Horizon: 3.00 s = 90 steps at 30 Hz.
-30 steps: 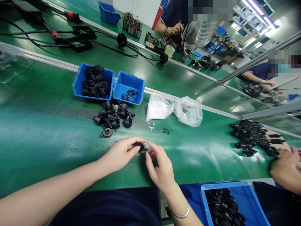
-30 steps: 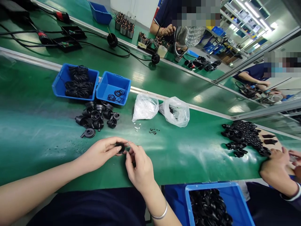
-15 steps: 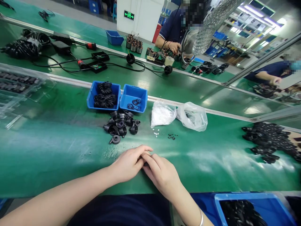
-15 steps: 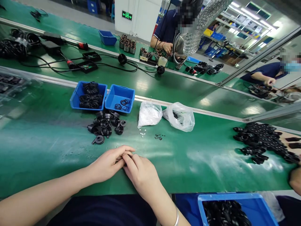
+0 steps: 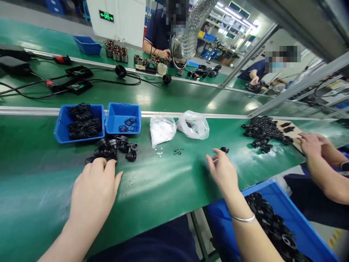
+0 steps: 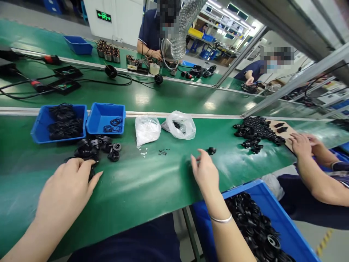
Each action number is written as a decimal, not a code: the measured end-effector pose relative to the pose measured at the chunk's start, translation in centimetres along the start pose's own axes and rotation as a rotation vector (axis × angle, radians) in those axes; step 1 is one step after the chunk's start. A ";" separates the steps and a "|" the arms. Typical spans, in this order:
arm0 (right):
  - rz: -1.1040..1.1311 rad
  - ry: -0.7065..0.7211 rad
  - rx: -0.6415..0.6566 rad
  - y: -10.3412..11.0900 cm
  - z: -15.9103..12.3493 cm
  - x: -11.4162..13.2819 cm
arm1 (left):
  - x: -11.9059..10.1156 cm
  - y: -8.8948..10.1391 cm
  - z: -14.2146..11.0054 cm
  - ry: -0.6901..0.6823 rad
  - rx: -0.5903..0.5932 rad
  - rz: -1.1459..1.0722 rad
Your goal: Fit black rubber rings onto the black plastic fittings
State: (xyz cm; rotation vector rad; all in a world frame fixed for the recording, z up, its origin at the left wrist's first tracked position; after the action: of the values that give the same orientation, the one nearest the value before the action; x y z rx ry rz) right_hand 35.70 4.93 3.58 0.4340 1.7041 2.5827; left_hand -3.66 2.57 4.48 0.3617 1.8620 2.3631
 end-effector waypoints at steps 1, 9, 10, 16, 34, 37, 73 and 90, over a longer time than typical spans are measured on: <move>0.114 0.067 0.029 -0.4 -0.2 1.5 | -0.2 -0.2 -0.1 -0.016 -0.002 0.000; 0.383 0.451 0.239 -4.6 -1.4 13.9 | -1.2 -2.2 0.1 -0.171 -0.025 -0.306; 0.376 0.466 0.236 -4.9 -1.3 14.2 | -1.2 -2.3 0.1 -0.184 -0.021 -0.360; 0.350 0.573 0.243 -5.4 -1.1 14.0 | -0.4 -2.7 -0.1 -0.133 0.024 -0.390; 0.526 0.525 0.159 -5.0 -1.1 14.0 | -2.6 -1.6 0.3 0.267 0.447 -1.380; 0.740 0.377 0.249 -3.6 -1.7 14.4 | -3.5 -1.4 0.3 0.398 0.501 -1.813; 0.522 0.616 0.257 -3.4 -7.0 20.2 | -4.5 -3.4 -0.6 0.500 0.460 -1.821; 0.315 0.275 0.202 -5.0 -0.5 9.4 | -5.7 -2.4 -0.3 0.423 0.537 -1.897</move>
State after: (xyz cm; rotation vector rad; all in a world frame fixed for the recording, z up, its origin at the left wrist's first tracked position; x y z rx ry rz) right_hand 25.85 8.03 0.93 0.3956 2.1599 2.8054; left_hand 1.66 1.52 1.41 -1.3231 1.4607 0.6105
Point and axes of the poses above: each hand's wrist, its own z-axis towards the middle knuckle, its own y-axis out of the back of the hand, x = y × z, the point moved 3 cm from there along z, towards the middle knuckle, and after that the axes turned 5 degrees about -y, right-handed, at the moved point
